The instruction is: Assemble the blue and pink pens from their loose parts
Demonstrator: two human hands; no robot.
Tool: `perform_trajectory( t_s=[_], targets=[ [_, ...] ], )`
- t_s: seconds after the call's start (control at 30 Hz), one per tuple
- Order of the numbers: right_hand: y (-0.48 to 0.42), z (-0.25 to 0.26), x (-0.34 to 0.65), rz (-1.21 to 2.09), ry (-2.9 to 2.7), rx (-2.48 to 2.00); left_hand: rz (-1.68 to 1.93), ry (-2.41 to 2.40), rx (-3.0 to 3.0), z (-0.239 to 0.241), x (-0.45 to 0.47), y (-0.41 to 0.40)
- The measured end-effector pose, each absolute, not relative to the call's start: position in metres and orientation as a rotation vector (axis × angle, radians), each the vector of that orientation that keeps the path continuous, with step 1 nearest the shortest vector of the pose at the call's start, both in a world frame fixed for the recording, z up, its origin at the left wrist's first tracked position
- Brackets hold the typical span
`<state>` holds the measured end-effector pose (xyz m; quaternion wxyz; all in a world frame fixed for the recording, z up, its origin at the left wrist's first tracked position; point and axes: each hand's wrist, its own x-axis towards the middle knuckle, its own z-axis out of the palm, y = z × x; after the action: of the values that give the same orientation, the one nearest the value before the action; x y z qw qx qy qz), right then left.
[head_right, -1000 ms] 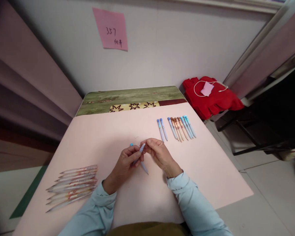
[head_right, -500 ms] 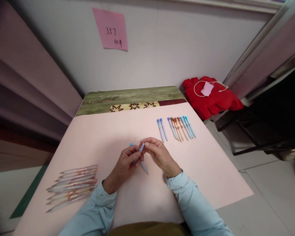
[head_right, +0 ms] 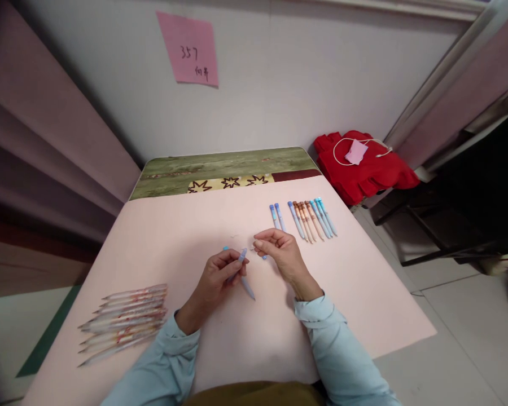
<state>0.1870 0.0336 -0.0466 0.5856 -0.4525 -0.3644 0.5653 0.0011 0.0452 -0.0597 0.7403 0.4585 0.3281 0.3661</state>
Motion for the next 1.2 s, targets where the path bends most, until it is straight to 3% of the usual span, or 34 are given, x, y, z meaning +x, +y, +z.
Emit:
perform_trajectory(
  t_s=[0.63, 0.97, 1.2],
  targets=[
    [0.021, -0.025, 0.190, 1.108, -1.408, -1.170, 0.796, 0.763, 1.121, -0.057, 0.002, 0.043],
    [0.017, 0.002, 0.202, 0.613, -1.994, -1.299, 0.755, 0.718, 1.164, -0.056, 0.003, 0.042],
    [0.016, 0.014, 0.209, 0.539, -2.217, -1.313, 0.712, 0.664, 1.166, -0.057, 0.003, 0.039]
  ],
)
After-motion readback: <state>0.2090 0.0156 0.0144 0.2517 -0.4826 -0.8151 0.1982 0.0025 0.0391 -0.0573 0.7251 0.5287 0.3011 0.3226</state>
